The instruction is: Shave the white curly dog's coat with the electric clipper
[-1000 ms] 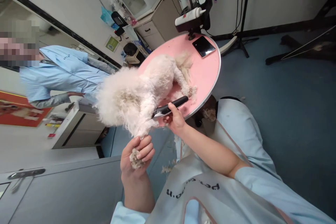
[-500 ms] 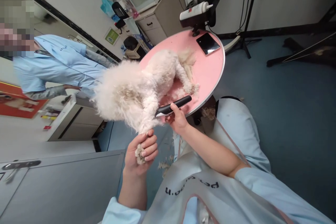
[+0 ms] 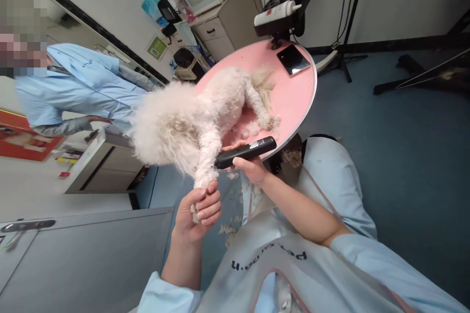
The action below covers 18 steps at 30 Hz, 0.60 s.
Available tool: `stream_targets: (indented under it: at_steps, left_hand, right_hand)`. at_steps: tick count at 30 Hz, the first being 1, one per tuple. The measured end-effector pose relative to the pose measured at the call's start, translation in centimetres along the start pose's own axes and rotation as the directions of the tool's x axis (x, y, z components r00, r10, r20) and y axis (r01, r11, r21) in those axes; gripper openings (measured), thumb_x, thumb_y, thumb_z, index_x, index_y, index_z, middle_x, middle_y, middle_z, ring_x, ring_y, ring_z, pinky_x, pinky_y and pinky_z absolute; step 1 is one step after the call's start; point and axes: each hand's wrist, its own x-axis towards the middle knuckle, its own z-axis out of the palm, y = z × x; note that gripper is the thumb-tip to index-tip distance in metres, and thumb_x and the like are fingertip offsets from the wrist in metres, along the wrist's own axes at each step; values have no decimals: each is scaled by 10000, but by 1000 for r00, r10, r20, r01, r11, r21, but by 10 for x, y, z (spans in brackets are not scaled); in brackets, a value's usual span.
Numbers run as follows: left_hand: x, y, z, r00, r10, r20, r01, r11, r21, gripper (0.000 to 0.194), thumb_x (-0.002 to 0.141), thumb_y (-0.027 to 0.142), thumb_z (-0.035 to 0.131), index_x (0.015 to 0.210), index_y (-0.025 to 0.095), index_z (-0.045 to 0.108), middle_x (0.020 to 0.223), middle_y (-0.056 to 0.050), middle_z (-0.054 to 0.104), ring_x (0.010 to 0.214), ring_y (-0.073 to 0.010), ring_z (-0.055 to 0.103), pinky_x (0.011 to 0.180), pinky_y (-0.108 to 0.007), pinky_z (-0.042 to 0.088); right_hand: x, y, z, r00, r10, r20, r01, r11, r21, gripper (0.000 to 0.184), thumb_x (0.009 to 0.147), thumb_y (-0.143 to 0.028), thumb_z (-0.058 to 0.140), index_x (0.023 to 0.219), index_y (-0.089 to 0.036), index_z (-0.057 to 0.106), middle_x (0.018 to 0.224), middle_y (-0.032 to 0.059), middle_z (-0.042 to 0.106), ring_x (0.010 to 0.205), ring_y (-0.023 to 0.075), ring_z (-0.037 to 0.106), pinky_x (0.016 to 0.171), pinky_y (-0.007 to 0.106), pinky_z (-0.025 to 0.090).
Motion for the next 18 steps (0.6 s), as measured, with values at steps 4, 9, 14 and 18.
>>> stream_targets:
  at_steps: [4,9,14,18]
  left_hand:
    - [0,-1,-3,1000,-21,-18,21,1000,7,20,819,105,619,816,88,630,509,114,234,388,-9,121,393,-121,415]
    - [1,-1,-3,998,-41,-55,44,998,50,23,808,108,615,790,101,628,509,111,229,382,-10,95,375,-127,408]
    - [0,-1,-3,994,-34,-100,43,996,82,40,776,120,635,764,116,597,505,118,197,384,-13,54,356,-121,384]
    - [3,-2,-3,991,-37,-131,52,992,113,69,757,131,621,739,131,554,511,116,186,386,-17,43,347,-124,371]
  right_hand:
    - [2,-8,-1,976,-106,-191,108,994,-5,369,697,-428,772,918,-238,546,925,12,752,625,111,632,492,202,496]
    - [-4,-1,6,996,-45,-77,33,989,-145,324,687,-401,776,879,-227,581,871,1,731,622,114,621,508,220,491]
    - [-6,-6,5,981,-106,-164,73,978,-195,252,671,-394,748,788,-193,651,769,11,711,581,105,583,502,226,466]
    - [0,-16,15,953,-130,-272,110,990,-89,270,727,-451,687,839,-217,614,800,0,715,516,88,545,408,201,402]
